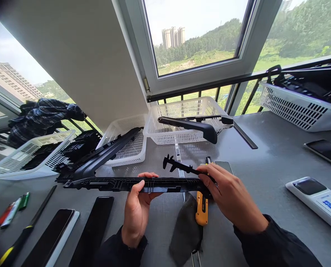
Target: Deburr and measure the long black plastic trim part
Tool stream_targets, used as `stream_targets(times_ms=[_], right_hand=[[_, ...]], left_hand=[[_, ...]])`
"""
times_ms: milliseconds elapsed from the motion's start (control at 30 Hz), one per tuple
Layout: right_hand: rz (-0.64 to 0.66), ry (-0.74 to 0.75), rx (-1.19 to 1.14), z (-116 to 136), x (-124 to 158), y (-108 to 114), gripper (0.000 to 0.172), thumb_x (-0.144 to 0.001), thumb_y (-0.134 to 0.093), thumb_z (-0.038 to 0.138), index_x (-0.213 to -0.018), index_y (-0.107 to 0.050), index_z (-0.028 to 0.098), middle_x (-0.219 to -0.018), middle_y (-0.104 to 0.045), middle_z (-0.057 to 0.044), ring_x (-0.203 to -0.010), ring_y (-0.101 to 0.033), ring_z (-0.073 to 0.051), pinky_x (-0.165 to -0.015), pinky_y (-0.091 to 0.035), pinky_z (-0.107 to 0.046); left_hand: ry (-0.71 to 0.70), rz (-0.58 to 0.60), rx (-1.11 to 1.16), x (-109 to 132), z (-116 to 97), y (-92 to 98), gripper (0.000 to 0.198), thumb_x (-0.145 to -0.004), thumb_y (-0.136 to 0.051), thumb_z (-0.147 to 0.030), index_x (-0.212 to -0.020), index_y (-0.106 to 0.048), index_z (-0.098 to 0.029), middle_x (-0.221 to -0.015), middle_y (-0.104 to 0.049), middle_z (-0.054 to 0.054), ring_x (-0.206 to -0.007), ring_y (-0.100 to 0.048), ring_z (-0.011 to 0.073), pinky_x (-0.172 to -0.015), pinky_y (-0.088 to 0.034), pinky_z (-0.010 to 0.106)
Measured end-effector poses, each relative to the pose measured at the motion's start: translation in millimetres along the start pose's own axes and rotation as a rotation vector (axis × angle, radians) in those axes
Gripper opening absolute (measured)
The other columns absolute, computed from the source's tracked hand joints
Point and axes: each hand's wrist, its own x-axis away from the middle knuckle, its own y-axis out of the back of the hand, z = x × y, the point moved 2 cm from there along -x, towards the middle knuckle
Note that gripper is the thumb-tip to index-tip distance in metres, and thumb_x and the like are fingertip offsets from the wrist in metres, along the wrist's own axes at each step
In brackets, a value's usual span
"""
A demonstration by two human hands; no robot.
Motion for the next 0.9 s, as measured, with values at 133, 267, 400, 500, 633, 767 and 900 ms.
stream_targets(times_ms=[133,267,400,500,633,767,900], right_hand=[[-0.067,-0.026,0.0,3.9,1.2,7.0,0.025,-0.103,-0.053,0.041,-0.103,-0.071,0.024,-0.091,-0.077,-0.006,-0.079,-0.074,-0.025,-0.066,-0.055,-0.033],[-0.069,-0.012,0.011,9.1,2.8,11.5,0.023,-0.101,-0.056,0.041,-0.092,-0.07,0.025,-0.077,-0.073,-0.002,-0.063,-0.067,-0.02,-0.058,-0.051,-0.031],[-0.008,0.038,0.019,11.9,1.4,10.9,0.027,-0.1,-0.061,0.047,-0.087,-0.071,0.025,-0.076,-0.072,-0.001,-0.062,-0.066,-0.019,-0.057,-0.05,-0.031],[0.007,0.057,0.02,10.9,1.2,10.3,0.031,-0.1,-0.062,0.05,-0.086,-0.07,0.024,-0.078,-0.072,-0.001,-0.065,-0.066,-0.019,-0.059,-0.05,-0.032],[0.039,0.065,0.03,7.1,3.7,6.4,0.032,-0.098,-0.066,0.055,-0.092,-0.069,0.024,-0.085,-0.073,-0.001,-0.07,-0.068,-0.02,-0.063,-0.052,-0.032],[0.064,0.097,0.059,5.1,6.1,0.6,0.03,-0.098,-0.068,0.055,-0.101,-0.071,0.025,-0.092,-0.075,-0.002,-0.077,-0.071,-0.021,-0.066,-0.053,-0.032],[0.082,0.147,0.095,5.5,6.7,-1.2,0.028,-0.099,-0.067,0.052,-0.104,-0.071,0.024,-0.097,-0.076,-0.004,-0.082,-0.073,-0.023,-0.07,-0.054,-0.033]], left_hand=[[0.0,-0.011,0.029,-0.5,1.0,1.3,0.022,-0.095,-0.06,-0.037,-0.097,-0.073,-0.019,-0.104,-0.069,0.006,-0.098,-0.065,0.0227,-0.08,-0.065,0.035],[0.012,-0.02,0.051,-0.8,1.9,2.7,0.022,-0.095,-0.059,-0.036,-0.097,-0.072,-0.02,-0.105,-0.07,0.006,-0.098,-0.066,0.0223,-0.077,-0.065,0.033],[0.013,-0.031,0.049,-1.7,1.9,2.0,0.021,-0.094,-0.06,-0.036,-0.096,-0.072,-0.019,-0.104,-0.07,0.007,-0.097,-0.066,0.0223,-0.076,-0.065,0.033],[0.019,-0.035,0.056,-2.3,1.8,1.8,0.021,-0.093,-0.061,-0.037,-0.096,-0.072,-0.019,-0.103,-0.07,0.007,-0.096,-0.066,0.0223,-0.076,-0.065,0.033],[0.017,-0.034,0.045,-2.6,1.6,3.3,0.022,-0.094,-0.061,-0.038,-0.096,-0.072,-0.02,-0.103,-0.071,0.006,-0.097,-0.066,0.0225,-0.077,-0.064,0.034],[0.015,-0.047,0.022,-3.9,2.1,5.1,0.022,-0.094,-0.059,-0.038,-0.097,-0.072,-0.02,-0.103,-0.071,0.007,-0.098,-0.066,0.0234,-0.076,-0.064,0.033],[0.029,-0.045,0.019,-4.4,3.4,5.1,0.021,-0.094,-0.06,-0.038,-0.097,-0.071,-0.02,-0.103,-0.072,0.007,-0.097,-0.067,0.0234,-0.075,-0.063,0.033]])
